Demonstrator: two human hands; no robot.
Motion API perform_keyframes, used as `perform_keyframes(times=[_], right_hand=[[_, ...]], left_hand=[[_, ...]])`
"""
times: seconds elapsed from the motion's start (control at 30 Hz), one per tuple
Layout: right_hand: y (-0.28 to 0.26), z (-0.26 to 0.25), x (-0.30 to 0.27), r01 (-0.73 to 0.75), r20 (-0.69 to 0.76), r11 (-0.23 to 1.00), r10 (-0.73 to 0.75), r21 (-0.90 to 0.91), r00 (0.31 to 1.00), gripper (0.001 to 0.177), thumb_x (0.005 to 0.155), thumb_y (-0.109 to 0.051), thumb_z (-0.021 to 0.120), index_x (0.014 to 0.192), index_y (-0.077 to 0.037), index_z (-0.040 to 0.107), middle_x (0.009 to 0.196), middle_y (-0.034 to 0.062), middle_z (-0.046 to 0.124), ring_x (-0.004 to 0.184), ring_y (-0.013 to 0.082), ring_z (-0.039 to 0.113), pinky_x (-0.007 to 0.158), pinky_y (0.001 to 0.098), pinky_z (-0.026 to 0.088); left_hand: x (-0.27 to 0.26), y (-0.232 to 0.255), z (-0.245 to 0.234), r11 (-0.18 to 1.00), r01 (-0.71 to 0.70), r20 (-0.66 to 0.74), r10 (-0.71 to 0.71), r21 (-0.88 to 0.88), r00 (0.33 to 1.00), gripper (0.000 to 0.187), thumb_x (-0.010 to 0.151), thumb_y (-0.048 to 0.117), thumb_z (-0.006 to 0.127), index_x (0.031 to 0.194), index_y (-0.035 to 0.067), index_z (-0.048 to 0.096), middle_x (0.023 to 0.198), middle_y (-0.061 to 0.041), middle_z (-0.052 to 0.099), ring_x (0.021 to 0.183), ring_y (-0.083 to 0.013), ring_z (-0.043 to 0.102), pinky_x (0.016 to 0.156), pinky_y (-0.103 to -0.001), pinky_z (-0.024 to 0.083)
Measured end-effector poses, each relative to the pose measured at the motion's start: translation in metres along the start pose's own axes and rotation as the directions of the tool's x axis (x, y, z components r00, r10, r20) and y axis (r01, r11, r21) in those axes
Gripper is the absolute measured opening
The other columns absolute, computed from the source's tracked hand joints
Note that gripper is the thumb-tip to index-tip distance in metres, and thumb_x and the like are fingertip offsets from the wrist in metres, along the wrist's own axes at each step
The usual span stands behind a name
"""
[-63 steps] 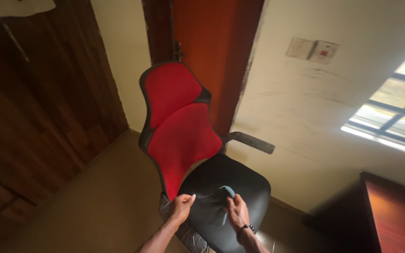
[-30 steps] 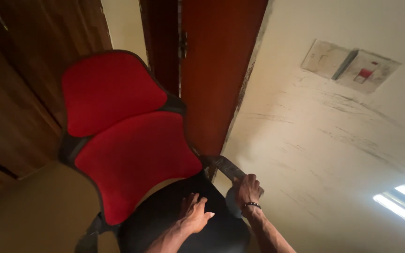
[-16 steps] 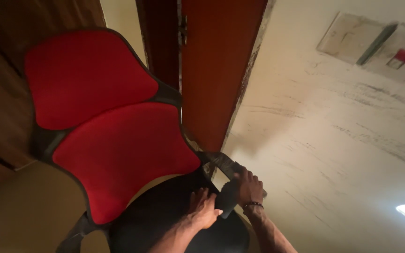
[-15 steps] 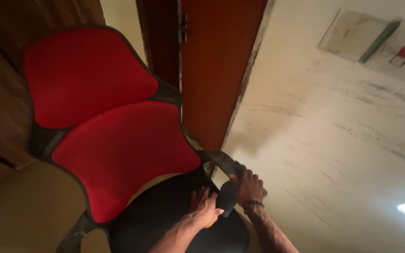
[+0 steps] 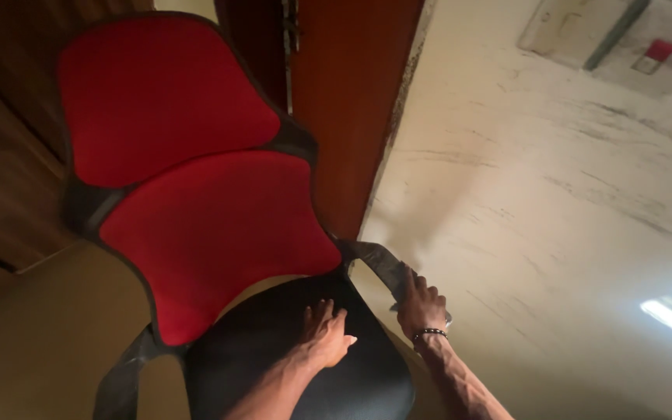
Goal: Cleaning a gaming chair and a matching cushion using a cloth.
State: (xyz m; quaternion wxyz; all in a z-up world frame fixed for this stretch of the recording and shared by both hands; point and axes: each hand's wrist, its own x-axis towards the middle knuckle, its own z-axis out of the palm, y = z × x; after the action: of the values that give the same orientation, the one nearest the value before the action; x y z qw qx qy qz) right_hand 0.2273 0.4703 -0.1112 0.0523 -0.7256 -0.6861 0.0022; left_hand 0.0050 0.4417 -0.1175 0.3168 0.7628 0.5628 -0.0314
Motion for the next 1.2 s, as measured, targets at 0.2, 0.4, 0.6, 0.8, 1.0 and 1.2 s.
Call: perform_keyframes(times=[0.2,0.4,0.6,0.8,1.0,1.2], right_hand=[[0.021,-0.004,-0.035,-0.105,0.048,0.994,0.104,0.013,0.993,0.096,0.076,-0.026,0.075,0.157,-0.024,0.025,0.126,0.0113,0.058,0.106,0.0362,0.062,0.089,0.0506,0.051],[0.052,-0.011,-0.073,-0.074,-0.075,0.997,0.075,0.016,0.994,0.112,0.06,-0.022,0.084,0.157,-0.018,0.028,0.123,0.0129,0.061,0.105,0.0378,0.063,0.086,0.0501,0.053],[0.077,-0.018,-0.128,-0.101,-0.179,0.995,0.103,0.019,0.978,0.102,0.063,-0.029,0.085,0.153,-0.021,0.038,0.12,0.0115,0.064,0.103,0.0363,0.065,0.088,0.0475,0.054],[0.093,-0.04,-0.182,-0.246,-0.02,0.967,0.245,-0.062,0.969,0.102,0.068,-0.036,0.085,0.155,-0.021,0.034,0.122,0.0099,0.061,0.11,0.0329,0.063,0.094,0.0463,0.052],[0.122,-0.043,-0.217,-0.209,-0.079,0.978,0.209,0.005,0.975,0.083,0.081,-0.038,0.074,0.153,-0.021,0.037,0.121,0.0092,0.062,0.11,0.033,0.062,0.095,0.0468,0.049],[0.14,-0.042,-0.248,-0.154,-0.062,0.987,0.152,-0.034,0.986,0.082,0.081,-0.032,0.073,0.154,-0.021,0.036,0.123,0.0094,0.059,0.109,0.0322,0.062,0.093,0.0461,0.05]], left_hand=[[-0.018,0.013,0.023,1.0,0.0,0.005,0.001,-0.02,1.0,0.072,0.096,0.037,0.067,0.154,0.007,0.035,0.166,-0.023,0.016,0.157,-0.0378,0.01,0.127,-0.055,0.004],[-0.035,0.024,0.047,0.99,-0.141,0.02,0.141,0.009,0.99,0.072,0.096,0.036,0.068,0.153,0.005,0.036,0.165,-0.028,0.016,0.156,-0.0407,0.012,0.127,-0.057,0.004],[-0.053,0.009,0.074,0.971,-0.24,-0.02,0.24,0.015,0.971,0.073,0.094,0.033,0.071,0.151,0.004,0.035,0.164,-0.031,0.015,0.155,-0.0424,0.011,0.125,-0.06,0.003],[-0.077,0.018,0.104,0.959,-0.279,0.053,0.277,0.044,0.959,0.073,0.094,0.032,0.071,0.15,0.001,0.035,0.164,-0.033,0.013,0.156,-0.0435,0.01,0.125,-0.061,0.003],[-0.101,0.057,0.119,0.962,-0.27,0.122,0.265,0.028,0.956,0.075,0.095,0.031,0.07,0.152,0.003,0.031,0.165,-0.031,0.011,0.157,-0.0425,0.007,0.125,-0.061,0.003],[-0.128,0.093,0.151,0.971,-0.238,0.094,0.237,-0.004,0.967,0.075,0.095,0.033,0.069,0.152,0.003,0.03,0.166,-0.029,0.011,0.157,-0.0408,0.007,0.125,-0.06,0.003]])
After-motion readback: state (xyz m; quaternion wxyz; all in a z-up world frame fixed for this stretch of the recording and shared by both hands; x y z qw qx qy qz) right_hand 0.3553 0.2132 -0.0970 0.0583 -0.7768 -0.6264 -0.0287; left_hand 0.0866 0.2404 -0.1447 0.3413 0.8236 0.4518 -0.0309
